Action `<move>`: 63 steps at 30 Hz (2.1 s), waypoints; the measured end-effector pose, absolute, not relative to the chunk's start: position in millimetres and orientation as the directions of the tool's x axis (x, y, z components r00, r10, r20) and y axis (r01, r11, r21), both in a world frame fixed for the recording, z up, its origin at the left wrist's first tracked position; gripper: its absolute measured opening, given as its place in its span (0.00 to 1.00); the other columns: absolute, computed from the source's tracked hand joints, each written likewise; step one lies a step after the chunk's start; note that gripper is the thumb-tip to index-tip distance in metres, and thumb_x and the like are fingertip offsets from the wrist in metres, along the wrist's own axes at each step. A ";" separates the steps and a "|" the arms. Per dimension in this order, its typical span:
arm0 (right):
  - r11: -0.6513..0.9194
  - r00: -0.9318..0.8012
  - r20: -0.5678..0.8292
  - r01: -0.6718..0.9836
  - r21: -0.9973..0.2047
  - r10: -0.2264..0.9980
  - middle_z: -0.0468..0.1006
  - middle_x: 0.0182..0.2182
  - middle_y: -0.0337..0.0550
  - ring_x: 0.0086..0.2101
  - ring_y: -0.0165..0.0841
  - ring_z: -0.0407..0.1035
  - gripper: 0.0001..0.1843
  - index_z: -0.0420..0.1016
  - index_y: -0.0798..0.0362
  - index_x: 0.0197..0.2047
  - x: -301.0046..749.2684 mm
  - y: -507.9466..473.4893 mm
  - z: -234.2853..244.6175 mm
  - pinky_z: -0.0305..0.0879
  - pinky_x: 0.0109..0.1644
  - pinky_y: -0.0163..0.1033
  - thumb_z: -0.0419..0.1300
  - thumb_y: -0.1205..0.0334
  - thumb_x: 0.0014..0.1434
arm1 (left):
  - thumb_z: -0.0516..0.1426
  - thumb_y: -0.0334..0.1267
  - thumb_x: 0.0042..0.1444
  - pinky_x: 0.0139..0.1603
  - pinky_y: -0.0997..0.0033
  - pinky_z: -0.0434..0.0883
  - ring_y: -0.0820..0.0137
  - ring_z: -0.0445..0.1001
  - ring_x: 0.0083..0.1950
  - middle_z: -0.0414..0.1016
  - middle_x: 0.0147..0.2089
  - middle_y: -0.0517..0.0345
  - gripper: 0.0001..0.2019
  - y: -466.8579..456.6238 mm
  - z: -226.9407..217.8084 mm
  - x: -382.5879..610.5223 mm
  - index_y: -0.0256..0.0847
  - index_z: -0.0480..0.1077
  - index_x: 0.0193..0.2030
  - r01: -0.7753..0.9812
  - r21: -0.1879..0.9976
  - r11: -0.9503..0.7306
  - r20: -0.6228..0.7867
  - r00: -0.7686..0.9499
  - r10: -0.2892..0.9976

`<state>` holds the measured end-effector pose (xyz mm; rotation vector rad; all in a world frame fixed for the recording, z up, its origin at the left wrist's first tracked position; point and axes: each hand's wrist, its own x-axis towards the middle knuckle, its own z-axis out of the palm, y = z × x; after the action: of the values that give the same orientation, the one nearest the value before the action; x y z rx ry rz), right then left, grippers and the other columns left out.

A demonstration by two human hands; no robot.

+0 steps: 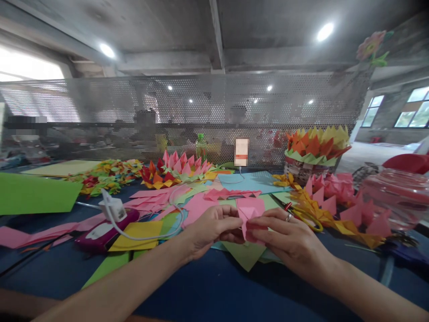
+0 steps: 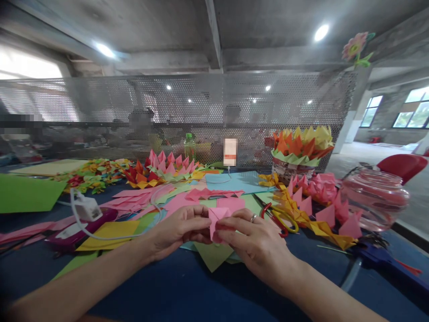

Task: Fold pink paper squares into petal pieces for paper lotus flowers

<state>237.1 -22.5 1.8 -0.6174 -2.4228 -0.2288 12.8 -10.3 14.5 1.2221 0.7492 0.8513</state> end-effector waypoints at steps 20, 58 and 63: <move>0.901 -0.658 0.634 0.403 -0.159 0.406 0.78 0.44 0.43 0.44 0.35 0.69 0.08 0.76 0.48 0.44 231.0 -23.7 3.5 0.67 0.47 0.41 0.58 0.68 0.65 | 0.70 0.48 0.41 0.38 0.73 0.73 0.73 0.75 0.29 0.77 0.28 0.55 0.19 -10.2 13.5 11.9 0.32 0.76 0.30 -0.089 0.989 0.118 -0.074 0.388 0.919; 0.545 -0.255 0.482 0.412 -0.730 0.838 0.70 0.24 0.33 0.24 0.29 0.64 0.15 0.63 0.51 0.45 212.8 -31.8 -3.1 0.62 0.28 0.34 0.61 0.56 0.60 | 0.67 0.40 0.48 0.36 0.75 0.71 0.72 0.75 0.30 0.78 0.27 0.54 0.10 -19.7 9.6 20.3 0.34 0.77 0.31 -0.038 0.999 -0.015 0.030 0.450 0.892; 0.490 -0.250 0.423 0.362 -0.793 0.871 0.72 0.24 0.35 0.25 0.31 0.67 0.23 0.64 0.52 0.53 212.6 -30.3 -3.0 0.64 0.28 0.34 0.62 0.51 0.59 | 0.67 0.36 0.48 0.36 0.76 0.70 0.72 0.74 0.31 0.78 0.27 0.55 0.08 -20.6 11.6 20.8 0.33 0.78 0.32 -0.038 0.999 -0.030 0.044 0.454 0.890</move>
<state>212.6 -30.3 -3.0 -1.0341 -1.8260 0.7027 20.8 -20.6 11.6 1.4019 0.8154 0.8947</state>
